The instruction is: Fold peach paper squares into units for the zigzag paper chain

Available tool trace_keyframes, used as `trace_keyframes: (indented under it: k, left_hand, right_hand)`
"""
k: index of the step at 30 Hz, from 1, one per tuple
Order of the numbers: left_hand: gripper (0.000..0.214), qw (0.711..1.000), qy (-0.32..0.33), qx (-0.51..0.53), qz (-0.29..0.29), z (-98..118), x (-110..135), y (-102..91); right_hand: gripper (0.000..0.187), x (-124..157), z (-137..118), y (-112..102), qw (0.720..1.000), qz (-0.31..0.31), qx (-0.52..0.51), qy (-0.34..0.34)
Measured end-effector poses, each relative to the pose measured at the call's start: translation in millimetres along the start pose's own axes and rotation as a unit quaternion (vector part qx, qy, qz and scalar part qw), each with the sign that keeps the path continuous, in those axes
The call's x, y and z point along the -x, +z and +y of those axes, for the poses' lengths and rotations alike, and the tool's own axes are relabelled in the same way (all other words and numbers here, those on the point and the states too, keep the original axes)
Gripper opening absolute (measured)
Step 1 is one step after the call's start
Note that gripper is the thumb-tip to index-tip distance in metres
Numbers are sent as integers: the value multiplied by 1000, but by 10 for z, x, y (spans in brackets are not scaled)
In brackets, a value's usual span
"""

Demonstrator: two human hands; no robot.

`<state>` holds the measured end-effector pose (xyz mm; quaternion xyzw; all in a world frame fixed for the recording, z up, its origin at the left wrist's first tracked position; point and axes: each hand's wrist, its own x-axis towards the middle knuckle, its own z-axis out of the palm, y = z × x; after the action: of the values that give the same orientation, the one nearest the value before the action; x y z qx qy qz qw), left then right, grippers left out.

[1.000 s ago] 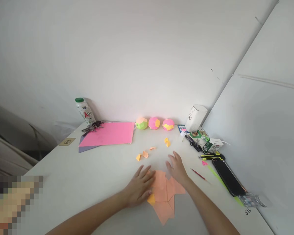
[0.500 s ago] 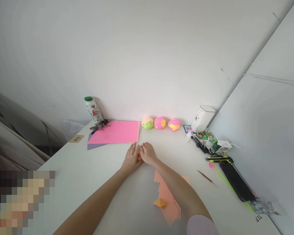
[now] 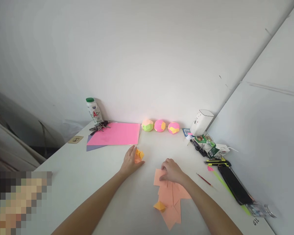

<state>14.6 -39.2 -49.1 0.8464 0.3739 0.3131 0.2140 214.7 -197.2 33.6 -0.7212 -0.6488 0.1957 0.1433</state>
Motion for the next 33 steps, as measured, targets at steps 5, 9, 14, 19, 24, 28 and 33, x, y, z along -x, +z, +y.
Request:
trace_keyframes:
  k: [5,9,14,19,24,28,33]
  left_hand:
    - [65,998,-38,55,17,11,42,-54]
    - [53,988,-83,127,25,21,55,-126]
    - [47,980,-109,168,12,39,27,-172]
    - [45,977,-108,184,8,24,23,-146]
    - [43,976,-98,195,15,8,23,-121]
    - [42,976,-100,192,7,13,17,-111]
    - [40,985,-79,148,31,34,-13,-70]
  right_hand:
    - [29,-58,37,88,999,-37,-4,35]
    - [27,-117,61,71,997,-33,-34,57]
    - [18,0,87,28,993,-19,-86,78]
    - [12,81,160,21,973,24,-216,78]
    - [8,78,238,29,961,8,-251,112]
    - [32,68,233,-105,978,-29,-191,82]
    - [37,-330,-139,-426,992,5,-123,-17]
